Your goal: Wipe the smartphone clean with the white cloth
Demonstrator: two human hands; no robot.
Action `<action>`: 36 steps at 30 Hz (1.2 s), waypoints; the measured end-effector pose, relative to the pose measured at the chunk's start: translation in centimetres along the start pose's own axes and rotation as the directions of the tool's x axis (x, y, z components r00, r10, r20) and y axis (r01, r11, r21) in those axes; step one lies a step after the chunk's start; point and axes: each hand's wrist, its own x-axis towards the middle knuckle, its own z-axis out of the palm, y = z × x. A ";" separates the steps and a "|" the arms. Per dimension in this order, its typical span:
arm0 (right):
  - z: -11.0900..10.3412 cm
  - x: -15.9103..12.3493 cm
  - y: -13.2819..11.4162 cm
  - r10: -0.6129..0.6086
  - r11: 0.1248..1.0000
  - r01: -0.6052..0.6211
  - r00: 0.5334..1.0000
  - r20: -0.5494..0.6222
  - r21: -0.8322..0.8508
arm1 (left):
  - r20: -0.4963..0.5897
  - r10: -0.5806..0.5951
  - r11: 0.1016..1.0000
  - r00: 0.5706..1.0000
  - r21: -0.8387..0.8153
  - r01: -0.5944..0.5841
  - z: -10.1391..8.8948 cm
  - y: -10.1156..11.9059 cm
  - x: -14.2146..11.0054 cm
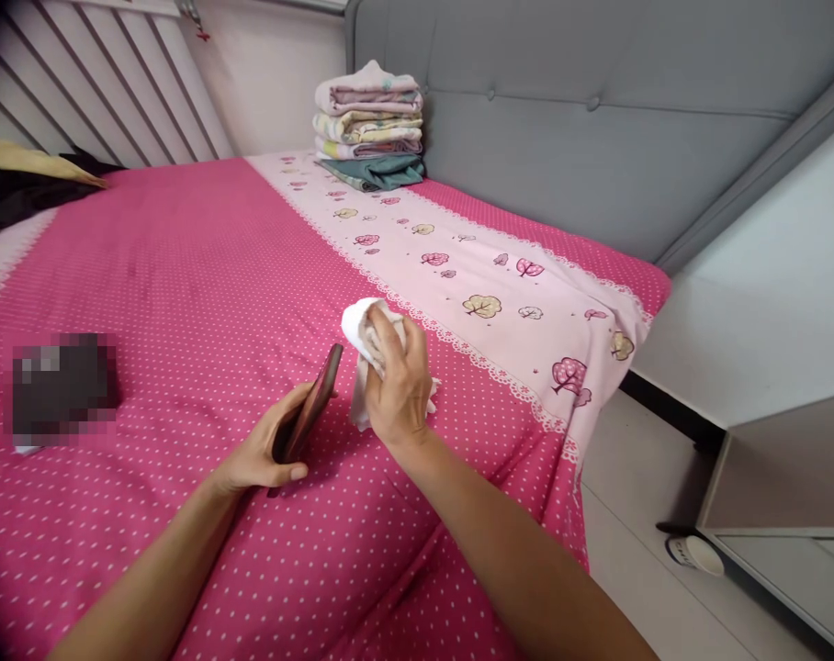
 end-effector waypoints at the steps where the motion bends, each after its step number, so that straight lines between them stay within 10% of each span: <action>1: -0.1 0.1 -0.2 -0.007 1.000 0.008 0.999 -0.033 0.026 | -0.002 -0.006 1.000 1.000 -0.002 0.006 0.0 0.0 0.0; 18: 0.0 -0.4 -0.9 -0.128 0.988 0.129 0.992 -0.015 0.079 | -0.016 -0.096 0.990 0.995 -0.102 0.094 0.0 0.1 -0.1; 29: 0.1 -0.3 -0.5 -0.004 0.995 -0.012 0.986 0.165 0.094 | 0.029 0.018 0.994 0.999 -0.106 -0.015 0.1 0.6 0.1; 36: 0.6 -0.9 -0.2 -0.077 0.991 0.025 0.905 0.418 0.128 | 0.014 0.016 0.977 1.000 -0.213 -0.012 0.4 1.4 0.2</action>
